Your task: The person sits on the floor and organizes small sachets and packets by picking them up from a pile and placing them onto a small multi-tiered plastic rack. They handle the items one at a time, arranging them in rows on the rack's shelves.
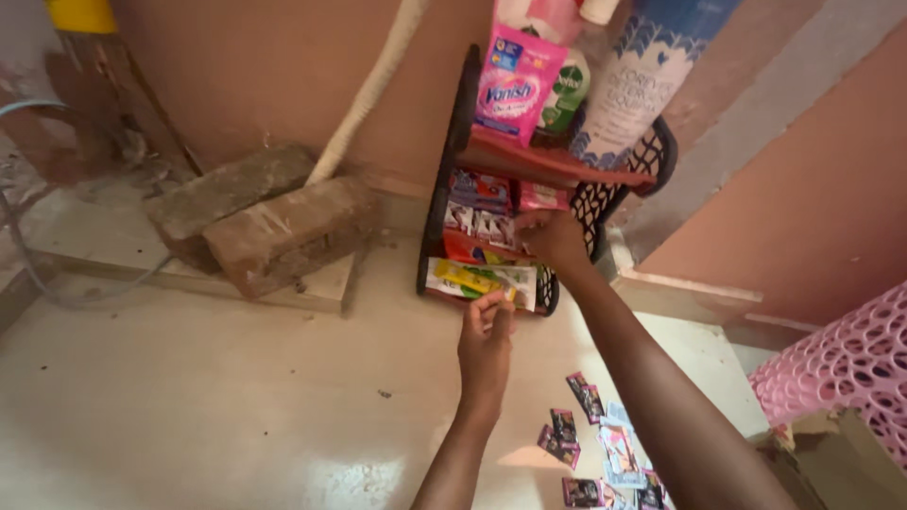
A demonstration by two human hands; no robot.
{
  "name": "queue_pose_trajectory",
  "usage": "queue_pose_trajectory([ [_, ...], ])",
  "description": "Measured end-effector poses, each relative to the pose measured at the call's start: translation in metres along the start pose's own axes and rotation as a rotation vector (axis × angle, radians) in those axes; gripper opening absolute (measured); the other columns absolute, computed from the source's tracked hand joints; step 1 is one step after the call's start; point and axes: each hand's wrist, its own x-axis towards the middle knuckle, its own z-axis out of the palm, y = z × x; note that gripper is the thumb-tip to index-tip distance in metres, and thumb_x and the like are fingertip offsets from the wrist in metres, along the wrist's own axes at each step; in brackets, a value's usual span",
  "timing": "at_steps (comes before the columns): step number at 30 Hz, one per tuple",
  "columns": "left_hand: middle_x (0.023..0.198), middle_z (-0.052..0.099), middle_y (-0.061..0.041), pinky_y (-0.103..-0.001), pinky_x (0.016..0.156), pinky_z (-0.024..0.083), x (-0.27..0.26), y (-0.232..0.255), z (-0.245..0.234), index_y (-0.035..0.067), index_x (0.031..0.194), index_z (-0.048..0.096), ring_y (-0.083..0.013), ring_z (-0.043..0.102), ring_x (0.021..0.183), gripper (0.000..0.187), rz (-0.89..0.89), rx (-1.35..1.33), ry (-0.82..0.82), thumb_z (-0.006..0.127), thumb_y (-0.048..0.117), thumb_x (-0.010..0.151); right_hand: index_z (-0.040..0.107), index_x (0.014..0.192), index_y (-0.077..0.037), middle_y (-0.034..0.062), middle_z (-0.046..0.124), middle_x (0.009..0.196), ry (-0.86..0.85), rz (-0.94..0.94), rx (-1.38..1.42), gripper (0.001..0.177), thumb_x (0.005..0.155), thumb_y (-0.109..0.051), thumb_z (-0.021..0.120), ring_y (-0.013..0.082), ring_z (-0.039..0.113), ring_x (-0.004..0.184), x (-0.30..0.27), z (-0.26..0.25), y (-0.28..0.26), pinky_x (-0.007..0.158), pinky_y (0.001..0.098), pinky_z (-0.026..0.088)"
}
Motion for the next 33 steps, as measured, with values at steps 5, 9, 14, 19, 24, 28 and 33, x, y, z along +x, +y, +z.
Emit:
queue_pose_trajectory([
  [5, 0.113, 0.068, -0.002, -0.025, 0.08, 0.051, 0.004, -0.018, 0.003, 0.007, 0.126, 0.061, -0.0086, 0.061, 0.093, 0.052, 0.027, 0.056, -0.086, 0.065, 0.048, 0.095, 0.078, 0.107, -0.011, 0.0085, 0.072, 0.106, 0.089, -0.248, 0.17, 0.015, 0.092, -0.014, 0.075, 0.0168, 0.072, 0.087, -0.095, -0.051, 0.028, 0.078, 0.0305, 0.057],
  [9, 0.106, 0.072, -0.004, -0.027, 0.082, 0.055, -0.011, -0.033, 0.004, 0.006, 0.12, 0.066, -0.0105, 0.066, 0.092, 0.04, 0.115, 0.238, -0.195, 0.065, 0.038, 0.097, 0.076, 0.107, -0.012, 0.0064, 0.078, 0.095, -0.291, -0.017, 0.234, 0.023, 0.084, -0.016, 0.075, 0.0163, 0.07, 0.083, -0.212, -0.062, 0.076, 0.077, 0.0311, 0.057],
  [14, 0.1, 0.073, -0.003, -0.027, 0.079, 0.055, -0.033, -0.028, 0.017, 0.008, 0.118, 0.067, -0.0115, 0.069, 0.085, 0.033, 0.012, 0.387, -0.279, 0.064, 0.031, 0.096, 0.077, 0.096, -0.013, 0.006, 0.077, 0.091, -0.642, 0.074, -0.086, 0.012, 0.085, -0.018, 0.076, 0.0191, 0.071, 0.086, -0.329, -0.057, 0.124, 0.083, 0.0352, 0.056],
  [19, 0.1, 0.073, -0.003, -0.027, 0.081, 0.055, -0.043, -0.037, 0.018, 0.008, 0.117, 0.068, -0.0117, 0.069, 0.084, 0.032, -0.033, 0.478, -0.331, 0.064, 0.032, 0.095, 0.077, 0.105, -0.018, 0.0095, 0.061, 0.108, -0.594, -0.058, 0.053, 0.047, 0.059, -0.007, 0.086, 0.0312, 0.053, 0.105, -0.372, -0.058, 0.142, 0.09, 0.0388, 0.048],
  [24, 0.1, 0.073, -0.002, -0.027, 0.081, 0.054, -0.046, -0.055, 0.012, 0.009, 0.117, 0.069, -0.0111, 0.068, 0.085, 0.032, -0.087, 0.555, -0.364, 0.064, 0.033, 0.096, 0.07, 0.082, -0.013, 0.0058, 0.058, 0.099, -0.661, -0.08, -0.207, 0.018, 0.07, -0.009, 0.083, 0.0264, 0.057, 0.108, -0.364, -0.053, 0.129, 0.092, 0.0374, 0.05],
  [28, 0.1, 0.074, -0.003, -0.027, 0.081, 0.054, -0.048, -0.082, 0.002, 0.008, 0.114, 0.07, -0.0115, 0.068, 0.085, 0.029, -0.072, 0.574, -0.417, 0.063, 0.03, 0.097, 0.069, 0.08, -0.01, 0.0032, 0.059, 0.105, -0.619, 0.146, 0.063, 0.012, 0.077, -0.008, 0.079, 0.0237, 0.068, 0.095, -0.355, -0.064, 0.123, 0.086, 0.0364, 0.056],
  [33, 0.094, 0.071, -0.001, -0.028, 0.066, 0.052, -0.057, -0.109, 0.009, 0.006, 0.114, 0.067, -0.0126, 0.064, 0.073, 0.027, -0.459, 0.543, -0.7, 0.059, 0.028, 0.1, 0.065, 0.089, -0.008, 0.0055, 0.068, 0.114, -0.002, -0.096, 0.213, 0.016, 0.079, 0.0, 0.074, 0.0226, 0.069, 0.107, -0.353, -0.078, 0.111, 0.087, 0.0346, 0.056],
])
